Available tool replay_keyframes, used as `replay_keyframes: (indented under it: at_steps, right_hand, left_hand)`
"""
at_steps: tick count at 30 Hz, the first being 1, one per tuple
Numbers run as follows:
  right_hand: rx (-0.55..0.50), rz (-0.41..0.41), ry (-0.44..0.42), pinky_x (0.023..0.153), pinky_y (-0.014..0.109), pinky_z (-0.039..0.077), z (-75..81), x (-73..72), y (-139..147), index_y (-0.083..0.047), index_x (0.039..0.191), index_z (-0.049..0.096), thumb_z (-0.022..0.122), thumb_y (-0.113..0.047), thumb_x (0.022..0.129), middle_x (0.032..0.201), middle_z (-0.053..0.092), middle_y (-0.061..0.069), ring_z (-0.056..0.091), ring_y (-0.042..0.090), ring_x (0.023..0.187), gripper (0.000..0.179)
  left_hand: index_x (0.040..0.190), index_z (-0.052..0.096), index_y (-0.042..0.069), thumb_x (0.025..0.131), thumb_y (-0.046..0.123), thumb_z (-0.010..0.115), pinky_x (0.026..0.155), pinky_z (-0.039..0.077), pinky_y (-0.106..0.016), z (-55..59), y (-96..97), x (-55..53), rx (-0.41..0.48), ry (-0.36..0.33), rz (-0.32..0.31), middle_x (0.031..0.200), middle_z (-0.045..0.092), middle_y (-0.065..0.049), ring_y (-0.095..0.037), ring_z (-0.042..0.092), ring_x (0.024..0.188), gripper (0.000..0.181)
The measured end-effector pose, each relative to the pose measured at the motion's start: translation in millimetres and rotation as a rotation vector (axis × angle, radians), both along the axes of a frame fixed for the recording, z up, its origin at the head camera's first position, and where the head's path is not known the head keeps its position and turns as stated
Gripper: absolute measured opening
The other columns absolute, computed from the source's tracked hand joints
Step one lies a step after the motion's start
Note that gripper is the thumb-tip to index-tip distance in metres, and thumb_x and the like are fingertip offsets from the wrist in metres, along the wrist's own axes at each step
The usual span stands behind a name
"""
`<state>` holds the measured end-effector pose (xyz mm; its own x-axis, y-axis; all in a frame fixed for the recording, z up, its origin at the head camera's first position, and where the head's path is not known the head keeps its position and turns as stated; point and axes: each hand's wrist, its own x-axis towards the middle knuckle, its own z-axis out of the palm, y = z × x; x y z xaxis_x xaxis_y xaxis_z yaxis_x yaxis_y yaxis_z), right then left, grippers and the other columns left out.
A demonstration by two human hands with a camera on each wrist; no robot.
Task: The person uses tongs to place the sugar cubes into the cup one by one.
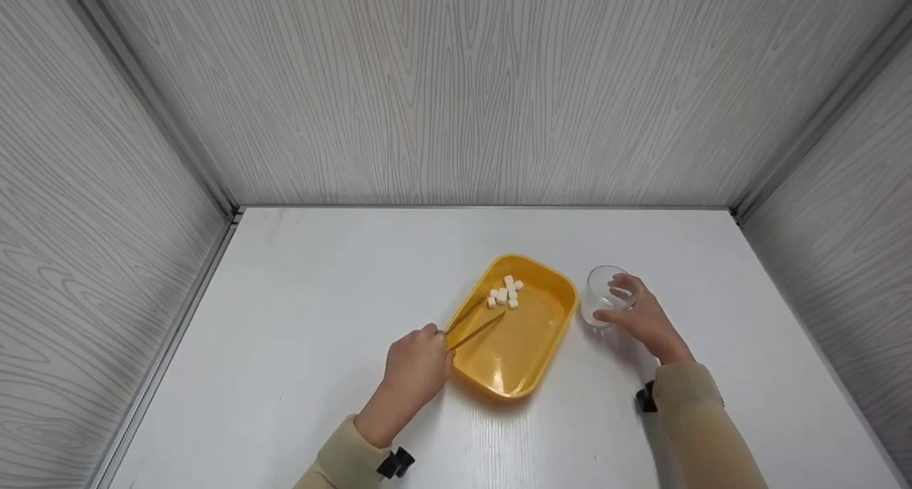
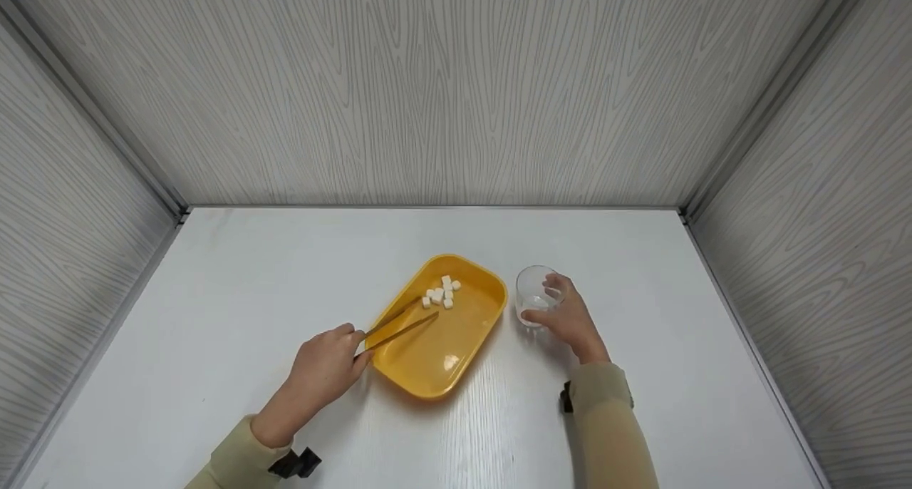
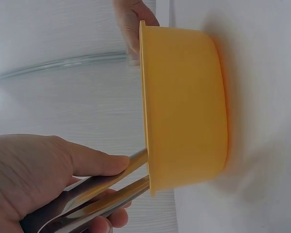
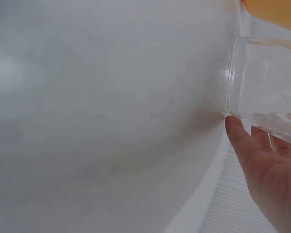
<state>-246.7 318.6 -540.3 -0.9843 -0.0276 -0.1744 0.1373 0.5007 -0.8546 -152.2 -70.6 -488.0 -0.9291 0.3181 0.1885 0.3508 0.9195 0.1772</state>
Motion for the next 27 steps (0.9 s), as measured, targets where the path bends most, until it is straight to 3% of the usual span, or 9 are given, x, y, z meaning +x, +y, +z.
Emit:
replay_keyframes:
  at_steps: [15, 22, 27]
  right_hand:
    - [-0.043, 0.021, 0.036, 0.109, 0.054, 0.029, -1.3, 0.7, 1.0, -0.004, 0.147, 0.028, 0.083, -0.026, 0.080, 0.151, 0.035, 0.021, 0.033, 0.037, 0.139, 0.090]
    - [-0.019, 0.010, 0.023, 0.108, 0.055, 0.030, -1.5, 0.4, -0.3, -0.006, 0.148, 0.028, 0.083, -0.029, 0.079, 0.151, 0.035, 0.020, 0.034, 0.038, 0.138, 0.092]
    - [-0.023, 0.005, 0.022, 0.108, 0.055, 0.030, -2.5, 0.0, -0.1, -0.006, 0.148, 0.028, 0.084, -0.028, 0.078, 0.151, 0.036, 0.020, 0.034, 0.038, 0.138, 0.092]
  left_hand:
    - [0.083, 0.072, -0.002, 0.083, 0.018, 0.078, 0.051, 0.051, -0.037, -4.6, 2.8, -4.4, 0.001, 0.032, -0.009, 0.070, 0.055, -0.006, -0.023, 0.060, 0.060, 0.021]
    - [0.086, 0.072, -0.001, 0.085, 0.019, 0.077, 0.053, 0.052, -0.037, -3.2, 2.9, -5.8, -0.004, -0.011, 0.006, 0.071, 0.056, -0.006, -0.023, 0.061, 0.062, 0.021]
    - [0.085, 0.072, 0.000, 0.085, 0.020, 0.077, 0.053, 0.051, -0.037, -4.2, 2.4, -6.2, -0.001, -0.003, 0.010, 0.070, 0.055, -0.006, -0.022, 0.060, 0.061, 0.020]
